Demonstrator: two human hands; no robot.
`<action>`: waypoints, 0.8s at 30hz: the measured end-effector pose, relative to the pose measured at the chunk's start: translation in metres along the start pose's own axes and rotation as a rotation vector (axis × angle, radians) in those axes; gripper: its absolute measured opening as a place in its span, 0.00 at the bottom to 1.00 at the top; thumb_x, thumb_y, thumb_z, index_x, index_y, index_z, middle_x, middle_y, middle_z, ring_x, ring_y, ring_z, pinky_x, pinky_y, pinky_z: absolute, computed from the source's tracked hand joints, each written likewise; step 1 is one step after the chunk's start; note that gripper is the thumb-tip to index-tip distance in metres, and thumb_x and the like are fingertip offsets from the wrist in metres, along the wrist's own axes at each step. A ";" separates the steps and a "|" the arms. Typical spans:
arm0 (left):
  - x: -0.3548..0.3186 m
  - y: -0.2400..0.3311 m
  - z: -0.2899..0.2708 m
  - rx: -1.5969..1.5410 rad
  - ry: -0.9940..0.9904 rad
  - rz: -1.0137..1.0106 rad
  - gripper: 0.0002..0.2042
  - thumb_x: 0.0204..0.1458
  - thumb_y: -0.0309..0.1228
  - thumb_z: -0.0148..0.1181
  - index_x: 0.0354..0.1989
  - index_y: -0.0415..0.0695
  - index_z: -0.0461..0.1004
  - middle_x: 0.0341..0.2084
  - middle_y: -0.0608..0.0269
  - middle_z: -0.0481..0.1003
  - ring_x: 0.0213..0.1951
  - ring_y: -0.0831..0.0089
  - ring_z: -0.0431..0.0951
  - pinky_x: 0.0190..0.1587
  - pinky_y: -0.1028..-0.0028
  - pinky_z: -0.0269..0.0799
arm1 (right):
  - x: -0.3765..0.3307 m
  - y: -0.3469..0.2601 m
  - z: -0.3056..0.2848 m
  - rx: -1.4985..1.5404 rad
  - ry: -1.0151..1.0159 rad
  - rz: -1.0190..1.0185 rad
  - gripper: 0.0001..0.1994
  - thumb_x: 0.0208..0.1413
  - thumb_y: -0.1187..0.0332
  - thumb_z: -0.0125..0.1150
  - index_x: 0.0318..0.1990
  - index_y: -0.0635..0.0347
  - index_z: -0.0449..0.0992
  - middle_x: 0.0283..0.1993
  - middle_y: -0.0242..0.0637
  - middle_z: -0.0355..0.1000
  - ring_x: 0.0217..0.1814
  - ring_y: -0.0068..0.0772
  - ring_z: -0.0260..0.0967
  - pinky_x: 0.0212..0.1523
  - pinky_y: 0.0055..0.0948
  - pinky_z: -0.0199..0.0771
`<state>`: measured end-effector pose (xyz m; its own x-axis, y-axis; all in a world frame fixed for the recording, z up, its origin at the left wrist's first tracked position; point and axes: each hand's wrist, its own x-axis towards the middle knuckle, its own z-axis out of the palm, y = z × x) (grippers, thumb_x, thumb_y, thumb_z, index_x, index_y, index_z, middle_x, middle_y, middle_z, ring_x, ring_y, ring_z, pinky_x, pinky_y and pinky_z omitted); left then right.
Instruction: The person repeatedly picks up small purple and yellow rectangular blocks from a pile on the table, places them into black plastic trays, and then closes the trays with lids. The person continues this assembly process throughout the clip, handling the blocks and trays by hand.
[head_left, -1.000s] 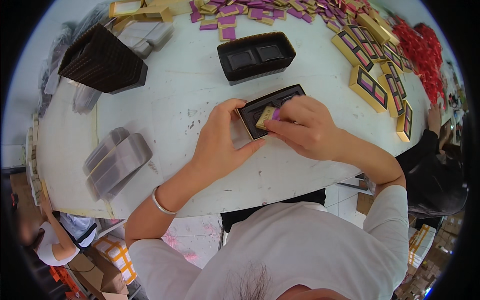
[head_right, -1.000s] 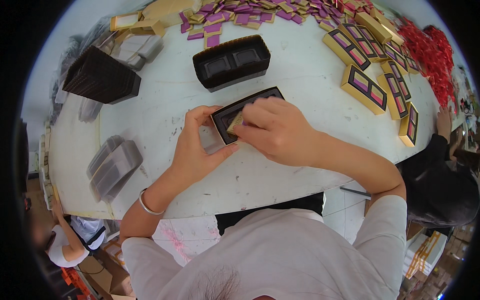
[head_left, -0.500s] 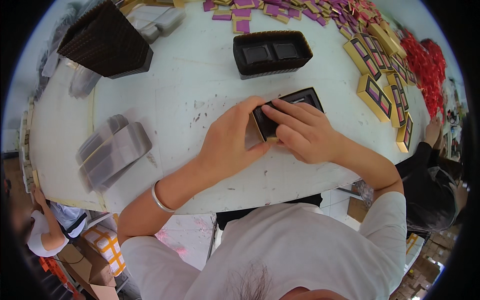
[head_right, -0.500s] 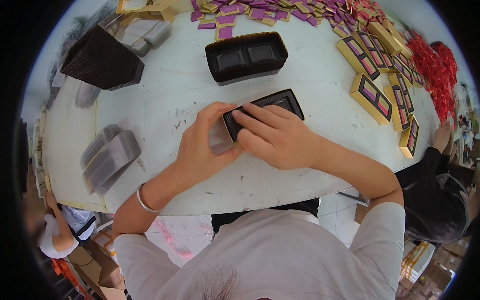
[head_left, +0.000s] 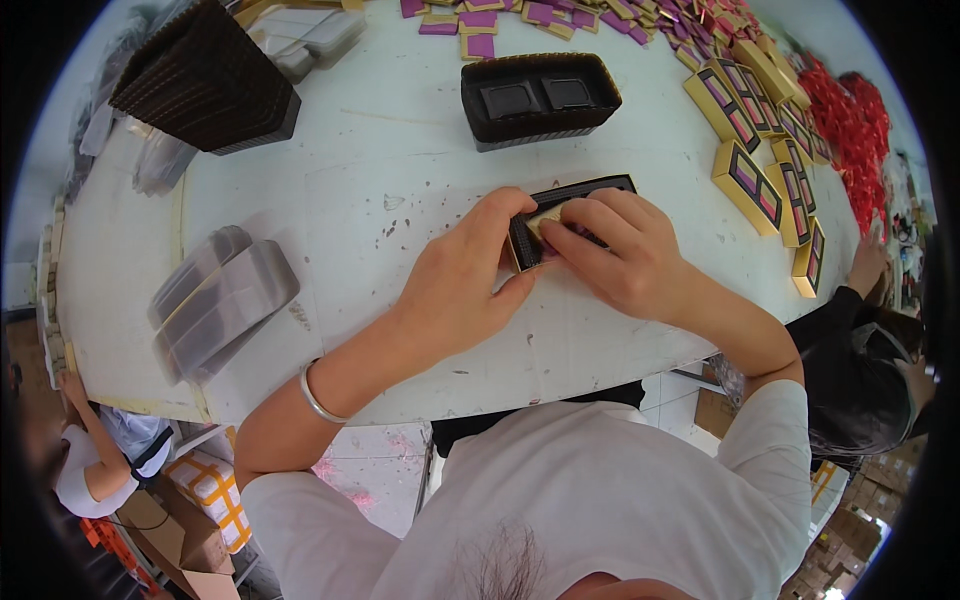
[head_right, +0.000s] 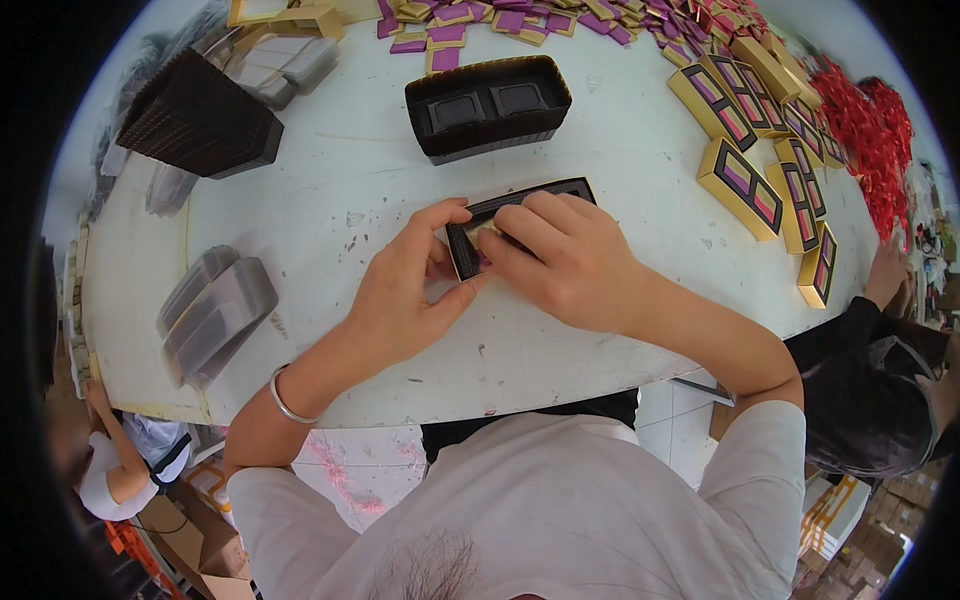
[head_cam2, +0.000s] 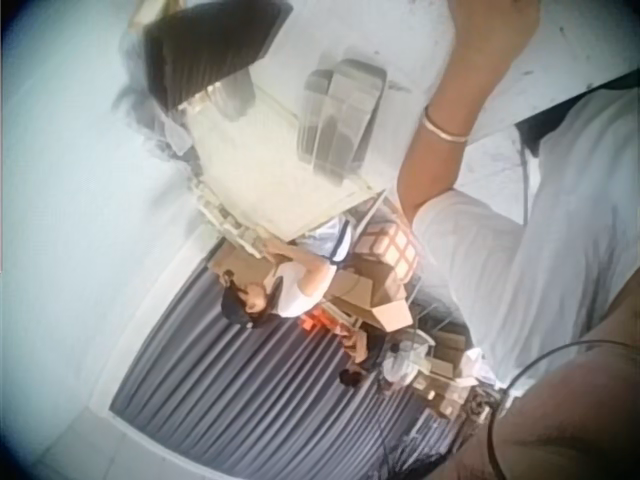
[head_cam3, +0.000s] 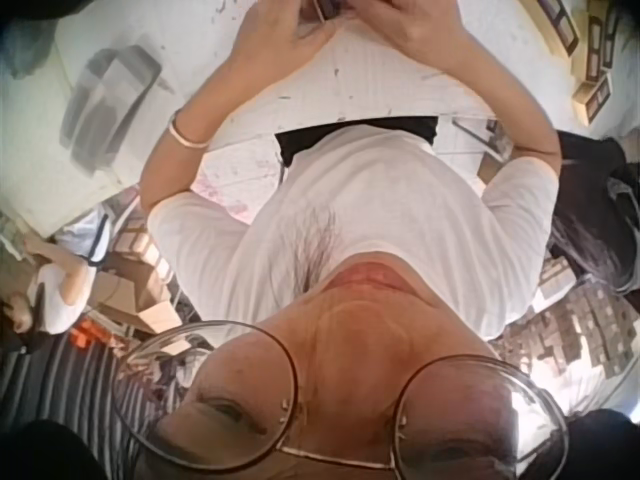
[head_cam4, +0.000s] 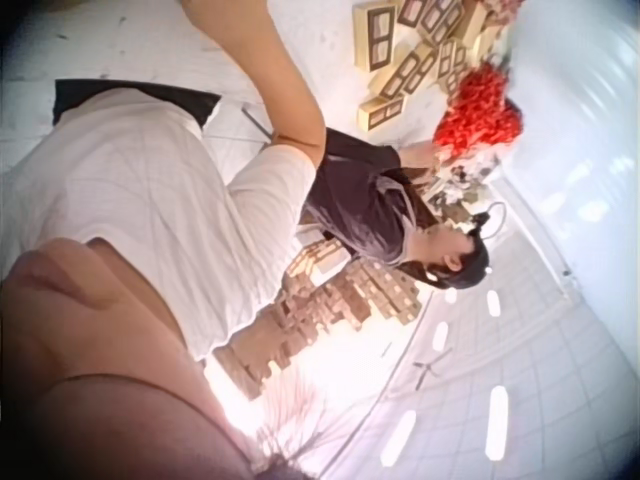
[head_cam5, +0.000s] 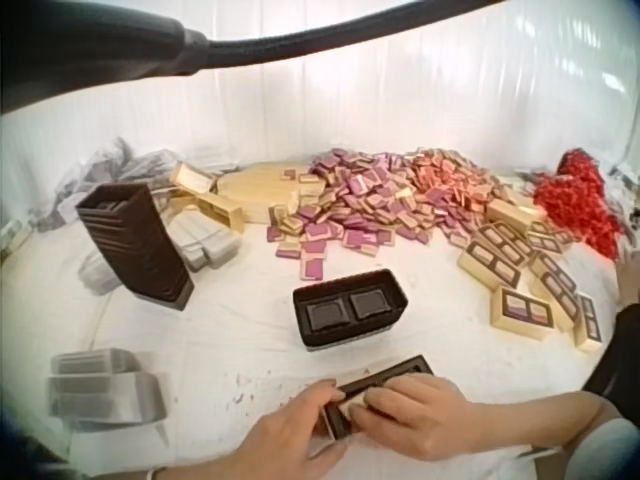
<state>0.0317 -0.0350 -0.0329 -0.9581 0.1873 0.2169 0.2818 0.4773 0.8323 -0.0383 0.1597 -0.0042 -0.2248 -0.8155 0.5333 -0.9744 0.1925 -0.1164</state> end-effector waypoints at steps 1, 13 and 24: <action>-0.001 -0.001 0.002 -0.053 0.003 -0.022 0.32 0.39 0.25 0.69 0.56 0.42 0.60 0.33 0.60 0.72 0.29 0.70 0.71 0.33 0.73 0.70 | 0.002 -0.003 -0.002 0.082 -0.023 0.056 0.11 0.44 0.78 0.65 0.38 0.66 0.75 0.37 0.40 0.67 0.32 0.38 0.66 0.31 0.30 0.69; 0.005 0.003 -0.004 0.021 -0.026 0.090 0.26 0.43 0.28 0.67 0.51 0.44 0.65 0.47 0.52 0.69 0.41 0.58 0.75 0.39 0.67 0.74 | 0.015 0.013 -0.003 0.482 -0.252 0.401 0.04 0.48 0.77 0.63 0.31 0.59 0.75 0.28 0.33 0.64 0.30 0.33 0.64 0.30 0.31 0.65; 0.005 0.000 -0.007 0.604 0.042 0.322 0.31 0.44 0.42 0.66 0.56 0.41 0.67 0.54 0.44 0.67 0.38 0.57 0.71 0.40 0.65 0.69 | -0.022 0.233 -0.081 -0.282 0.223 0.691 0.11 0.53 0.65 0.59 0.38 0.63 0.77 0.38 0.45 0.75 0.40 0.45 0.73 0.42 0.37 0.73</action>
<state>0.0268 -0.0402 -0.0278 -0.8193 0.3726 0.4359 0.5212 0.8008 0.2951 -0.2598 0.2667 0.0244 -0.7445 -0.3361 0.5769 -0.5678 0.7733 -0.2822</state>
